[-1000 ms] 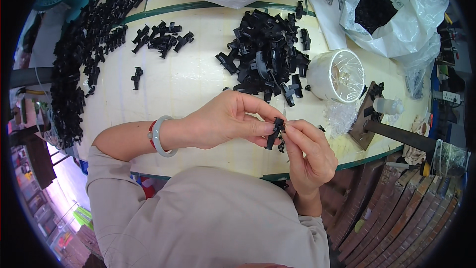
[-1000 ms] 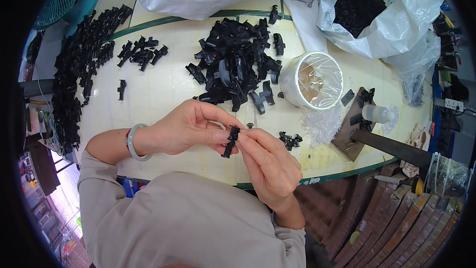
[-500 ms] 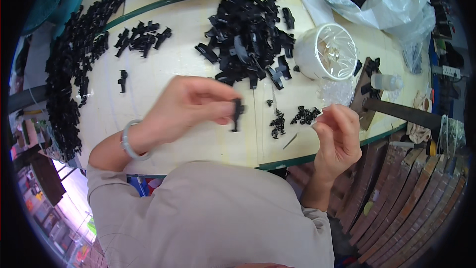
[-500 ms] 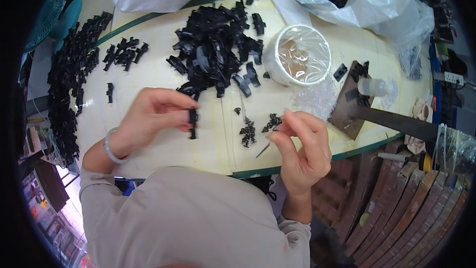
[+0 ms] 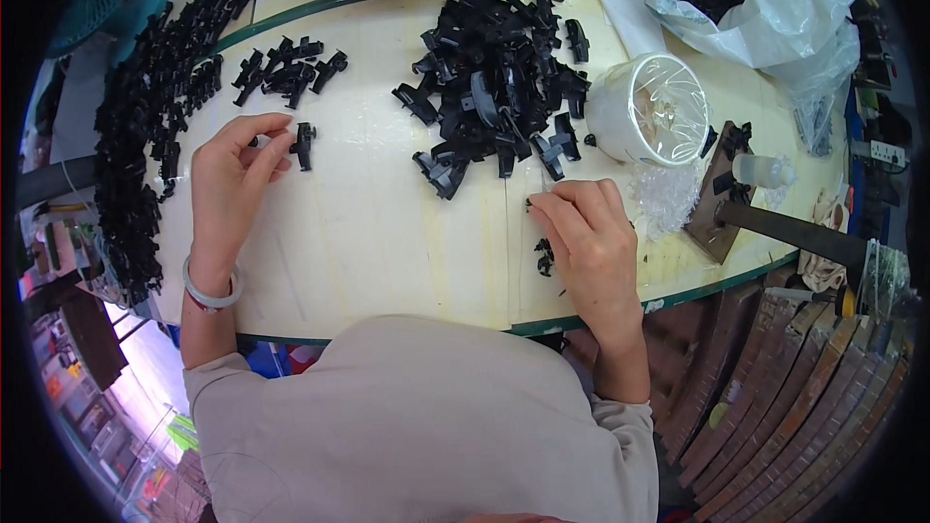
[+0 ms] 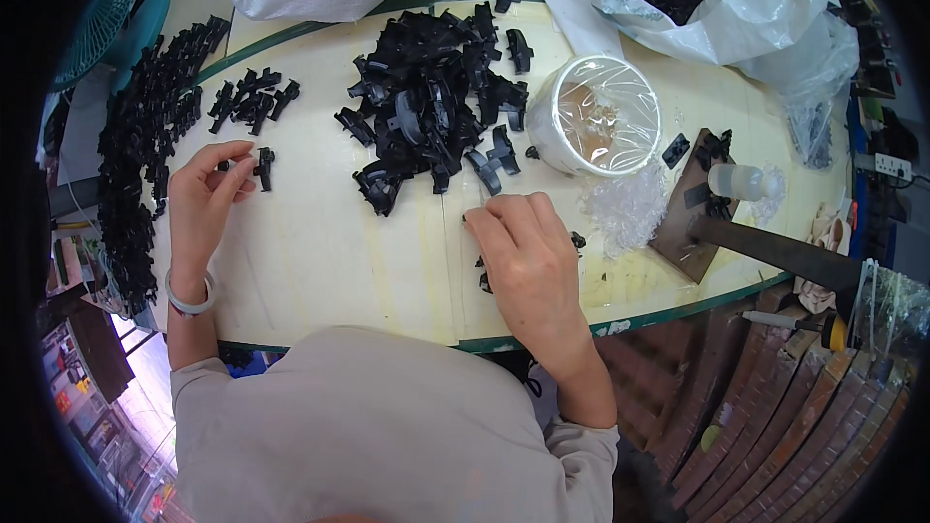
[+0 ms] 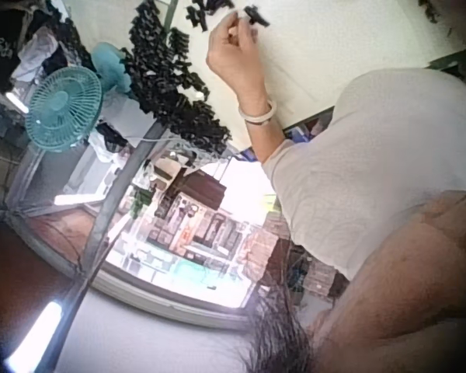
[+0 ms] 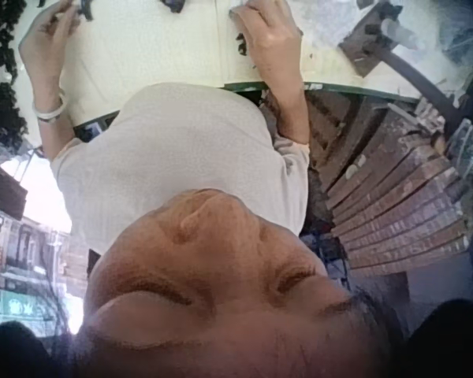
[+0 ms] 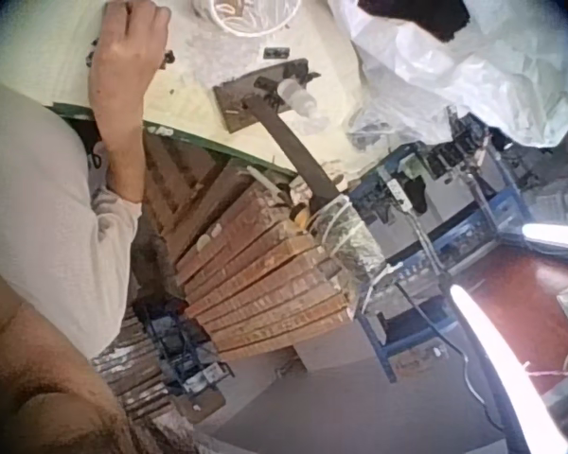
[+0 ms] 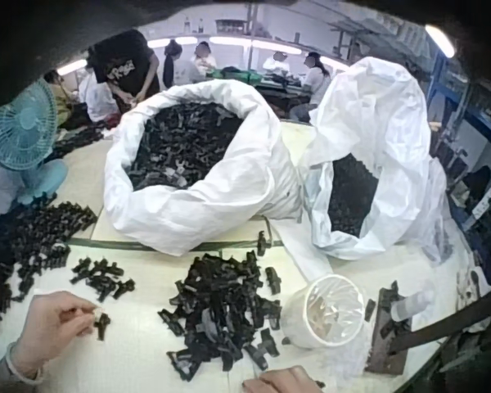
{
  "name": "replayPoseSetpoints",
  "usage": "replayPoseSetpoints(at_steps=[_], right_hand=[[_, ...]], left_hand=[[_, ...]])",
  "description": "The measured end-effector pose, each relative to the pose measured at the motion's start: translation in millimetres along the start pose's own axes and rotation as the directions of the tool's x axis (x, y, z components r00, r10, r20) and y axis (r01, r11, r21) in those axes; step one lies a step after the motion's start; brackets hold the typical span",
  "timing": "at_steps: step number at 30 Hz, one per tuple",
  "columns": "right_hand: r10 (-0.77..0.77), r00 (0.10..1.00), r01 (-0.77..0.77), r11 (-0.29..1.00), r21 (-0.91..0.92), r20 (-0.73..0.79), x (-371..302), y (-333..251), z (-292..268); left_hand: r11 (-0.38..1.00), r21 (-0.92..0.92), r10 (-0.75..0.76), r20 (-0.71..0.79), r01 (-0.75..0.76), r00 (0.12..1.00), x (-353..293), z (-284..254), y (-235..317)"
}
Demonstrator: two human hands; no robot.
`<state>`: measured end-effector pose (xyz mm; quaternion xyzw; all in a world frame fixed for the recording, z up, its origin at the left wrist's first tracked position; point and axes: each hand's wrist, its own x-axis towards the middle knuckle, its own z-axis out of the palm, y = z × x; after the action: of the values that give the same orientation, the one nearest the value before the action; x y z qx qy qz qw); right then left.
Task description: Manually assembling small black plastic components by inserting pins into frames.
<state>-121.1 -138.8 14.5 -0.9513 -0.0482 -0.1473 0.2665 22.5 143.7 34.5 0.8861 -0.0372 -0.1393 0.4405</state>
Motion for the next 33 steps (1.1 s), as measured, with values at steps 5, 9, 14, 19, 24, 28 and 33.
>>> replayPoseSetpoints(at_steps=[5,9,14,19,24,28,33], right_hand=[[0.041,0.982,-0.027,0.996,0.080,-0.184,3.7,-10.3,1.5],[-0.030,0.957,0.051,0.997,0.065,-0.290,-0.7,-33.0,5.2],[-0.088,0.982,0.144,0.922,0.361,-0.167,-16.0,-36.6,7.5],[-0.053,0.998,0.030,0.766,0.642,0.017,-14.2,-30.3,-9.0],[0.003,0.997,-0.057,0.724,0.688,0.079,-14.4,-32.3,-11.5],[0.045,0.996,-0.092,0.680,0.728,0.083,-13.0,-35.1,-9.0],[0.027,0.992,-0.109,0.707,0.699,0.127,-6.1,-37.2,-11.6]], left_hand=[[0.880,0.172,0.451,-0.003,-0.443,0.893,-33.6,13.7,32.8],[0.849,-0.441,0.142,0.722,0.292,0.678,-41.9,58.2,57.0],[0.740,-0.436,0.159,0.853,0.513,0.497,-37.8,77.8,44.3],[0.807,-0.262,0.140,0.956,0.529,0.259,-29.8,71.1,45.6],[0.830,-0.218,0.135,0.971,0.512,0.196,-21.6,69.7,49.3],[0.813,-0.233,0.138,0.967,0.533,0.213,-19.7,64.2,49.0],[0.834,-0.243,0.150,0.964,0.495,0.221,-17.5,56.0,51.0]])
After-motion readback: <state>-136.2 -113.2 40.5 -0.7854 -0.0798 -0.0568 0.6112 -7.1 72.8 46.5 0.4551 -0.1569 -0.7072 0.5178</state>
